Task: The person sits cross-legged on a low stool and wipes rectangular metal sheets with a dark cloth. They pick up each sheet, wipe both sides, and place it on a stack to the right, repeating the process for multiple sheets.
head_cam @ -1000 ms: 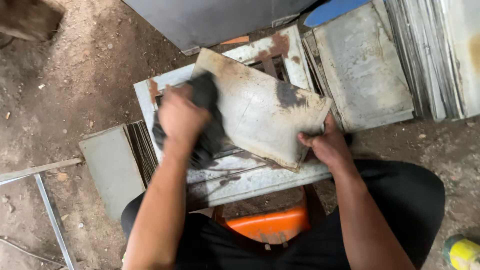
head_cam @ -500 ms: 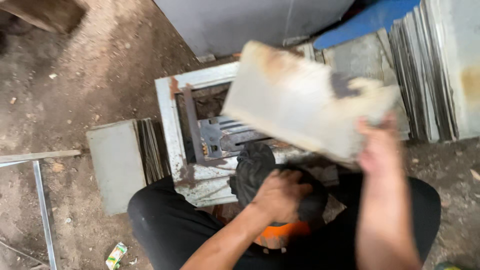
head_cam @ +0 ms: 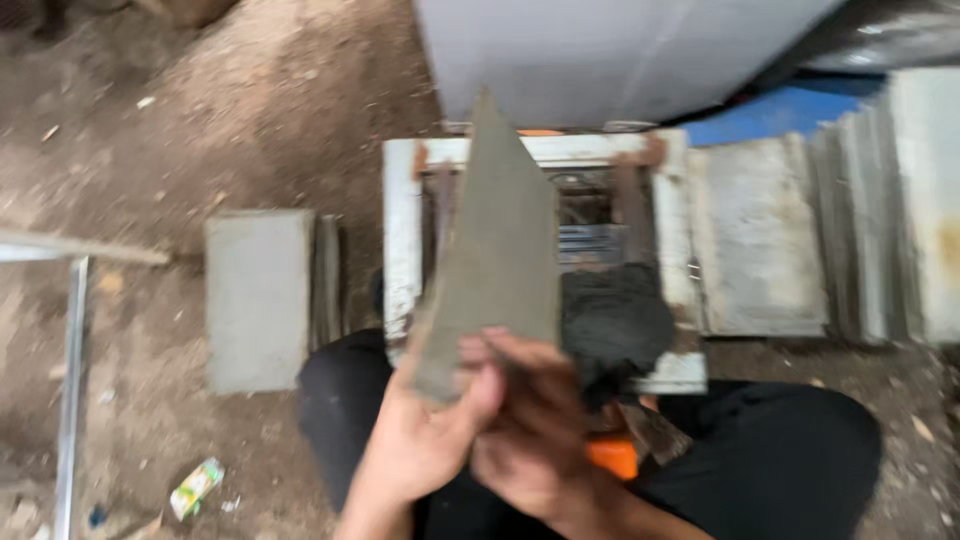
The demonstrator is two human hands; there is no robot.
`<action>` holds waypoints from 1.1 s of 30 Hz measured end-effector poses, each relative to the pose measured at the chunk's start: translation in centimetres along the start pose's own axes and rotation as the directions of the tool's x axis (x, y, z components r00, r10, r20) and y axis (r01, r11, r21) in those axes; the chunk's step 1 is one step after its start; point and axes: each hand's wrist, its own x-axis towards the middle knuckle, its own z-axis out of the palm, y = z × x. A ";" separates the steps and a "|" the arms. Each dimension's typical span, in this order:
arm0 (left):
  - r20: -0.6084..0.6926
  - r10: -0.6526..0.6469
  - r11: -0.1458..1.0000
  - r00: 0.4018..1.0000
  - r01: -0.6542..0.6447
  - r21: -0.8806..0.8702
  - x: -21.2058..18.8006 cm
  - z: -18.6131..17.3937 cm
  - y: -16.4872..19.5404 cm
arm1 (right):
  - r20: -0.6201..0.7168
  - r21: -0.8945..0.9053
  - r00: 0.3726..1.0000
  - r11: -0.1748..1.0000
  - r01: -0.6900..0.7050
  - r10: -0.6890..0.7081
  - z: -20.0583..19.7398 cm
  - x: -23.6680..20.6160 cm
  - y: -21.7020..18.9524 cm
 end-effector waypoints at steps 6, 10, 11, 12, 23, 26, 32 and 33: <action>-0.722 -0.417 0.768 0.552 -0.211 -0.605 -6.6 -11.8 -6.6 | 0.435 0.267 0.851 0.945 0.190 -0.294 7.7 3.1 -1.3; -0.717 -0.670 0.718 0.194 -0.076 -0.692 -8.4 -22.7 -14.2 | 0.445 0.090 0.882 0.972 -0.216 0.155 7.1 1.1 3.1; -0.693 -0.697 0.697 0.184 -0.056 -0.715 -9.0 -23.9 -16.1 | 0.398 0.035 0.868 0.941 -0.336 0.296 6.2 0.2 4.6; -0.669 -0.722 0.675 0.177 -0.032 -0.737 -9.6 -25.0 -17.8 | 0.388 -0.069 0.815 0.895 -0.440 0.430 5.2 -1.0 6.0; -0.855 -0.448 0.778 -0.260 0.358 -0.516 -11.2 -26.7 -30.1 | 0.072 -0.393 0.523 0.506 -0.768 0.849 -2.3 -13.8 24.1; -0.828 -0.455 0.731 -0.328 0.393 -0.558 -9.3 -26.8 -30.4 | 0.057 -0.347 0.539 0.523 -0.779 0.840 -3.4 -16.4 25.9; -0.780 -0.463 0.456 -0.421 0.641 -0.617 -6.6 -26.3 -31.5 | 0.054 -0.229 0.603 0.598 -0.768 0.796 -5.0 -17.6 23.3; -0.793 -0.425 0.386 -0.436 0.706 -0.594 -6.6 -26.3 -31.6 | 0.059 -0.210 0.630 0.627 -0.751 0.774 -5.5 -17.3 22.1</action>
